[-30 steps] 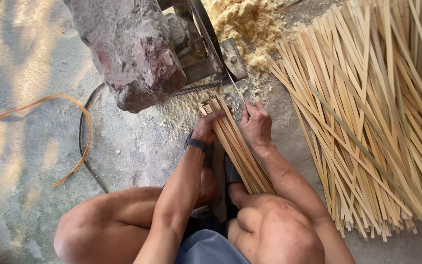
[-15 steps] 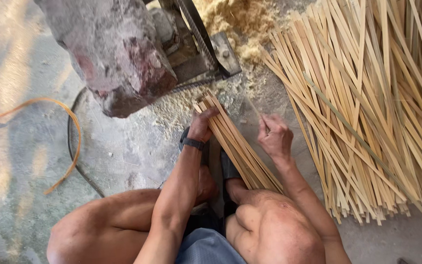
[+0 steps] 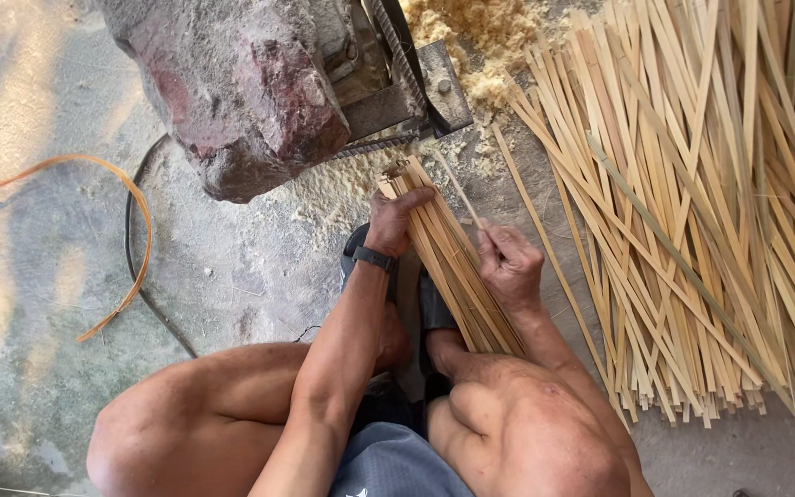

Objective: The person sits on the floor and feeds bundles of thin bamboo strips into a vertical band saw to trim their ends. The person repeatedly gathers strips from a pile, aligns them, and cuts them, then places the trimmed pieces back on the pile.

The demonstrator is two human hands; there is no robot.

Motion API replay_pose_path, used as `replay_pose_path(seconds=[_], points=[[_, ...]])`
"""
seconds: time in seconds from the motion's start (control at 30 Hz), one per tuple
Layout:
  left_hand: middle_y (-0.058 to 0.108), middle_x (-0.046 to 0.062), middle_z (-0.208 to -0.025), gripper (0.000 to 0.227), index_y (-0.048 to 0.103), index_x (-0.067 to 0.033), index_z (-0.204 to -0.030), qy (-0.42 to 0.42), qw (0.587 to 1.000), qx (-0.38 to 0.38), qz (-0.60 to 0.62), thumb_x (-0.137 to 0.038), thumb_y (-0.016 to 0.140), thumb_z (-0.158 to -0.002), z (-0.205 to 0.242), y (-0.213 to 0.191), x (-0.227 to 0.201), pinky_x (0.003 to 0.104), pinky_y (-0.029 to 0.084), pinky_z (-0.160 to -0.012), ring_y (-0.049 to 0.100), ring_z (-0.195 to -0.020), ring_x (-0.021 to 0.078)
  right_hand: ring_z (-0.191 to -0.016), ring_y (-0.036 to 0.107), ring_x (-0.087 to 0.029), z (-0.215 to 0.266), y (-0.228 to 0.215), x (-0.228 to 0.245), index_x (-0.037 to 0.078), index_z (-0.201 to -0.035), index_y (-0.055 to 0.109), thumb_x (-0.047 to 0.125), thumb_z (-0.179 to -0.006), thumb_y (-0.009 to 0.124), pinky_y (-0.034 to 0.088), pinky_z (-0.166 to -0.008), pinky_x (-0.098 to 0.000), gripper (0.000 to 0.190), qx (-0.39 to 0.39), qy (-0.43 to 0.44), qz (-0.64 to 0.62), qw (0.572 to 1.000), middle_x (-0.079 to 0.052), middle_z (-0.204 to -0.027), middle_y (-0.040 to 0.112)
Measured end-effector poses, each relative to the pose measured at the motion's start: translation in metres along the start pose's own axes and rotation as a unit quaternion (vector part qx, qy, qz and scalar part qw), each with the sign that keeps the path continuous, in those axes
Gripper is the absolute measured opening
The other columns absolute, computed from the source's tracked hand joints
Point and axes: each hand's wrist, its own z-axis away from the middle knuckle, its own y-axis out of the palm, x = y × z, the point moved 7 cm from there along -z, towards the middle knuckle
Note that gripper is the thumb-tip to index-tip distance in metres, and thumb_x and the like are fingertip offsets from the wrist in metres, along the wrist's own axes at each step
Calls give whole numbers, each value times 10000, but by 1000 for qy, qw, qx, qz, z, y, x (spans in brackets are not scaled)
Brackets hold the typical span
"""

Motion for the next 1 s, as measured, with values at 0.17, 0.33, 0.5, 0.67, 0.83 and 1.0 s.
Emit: replay_pose_path(seconds=[0.17,0.33,0.5,0.67,0.83,1.0], points=[[765,171,-939,281,734,45,-1033,-15,1000,8,-17,-76,829,-798,-7,11,-2,438,681,-736,768,-782,269,-620,715,-204,-25,29,-26,-54,-1256,716,24,-1036,667,591,-448,-231,239,41,2,105,994,-193,-872,737],[780,167,-966,267,756,48,-1042,-46,998,-29,-20,-79,810,-813,-17,8,1,421,664,-747,766,-827,268,-671,729,-240,-70,67,-24,-83,-1235,706,48,-1066,626,607,-482,-270,228,29,-35,111,993,-233,-910,734],[776,175,-986,271,739,49,-1046,-29,999,-8,11,-54,816,-807,-22,7,4,423,659,-765,762,-853,284,-614,715,-250,-103,84,-17,-103,-1201,711,81,-1062,628,583,-458,-294,245,41,-36,120,991,-244,-887,734],[771,198,-997,275,730,63,-1061,-39,999,10,14,-45,832,-829,-24,13,8,442,679,-772,766,-845,304,-597,698,-244,-74,39,-23,-95,-1221,720,41,-1058,560,562,-420,-298,266,126,10,98,987,-224,-834,721],[759,183,-1005,263,731,32,-1085,-29,997,67,27,-75,819,-861,-26,22,14,443,675,-758,762,-854,281,-723,711,-253,-26,-16,21,-17,-1168,669,233,-1030,598,618,-606,-339,294,-32,-184,252,949,-163,-894,693],[763,172,-1044,296,705,17,-1129,-40,996,64,55,-35,794,-851,-28,22,14,404,673,-784,768,-890,256,-580,664,-183,-24,13,-22,-24,-1144,751,105,-1029,654,524,-445,-255,198,58,10,52,997,-156,-809,716]])
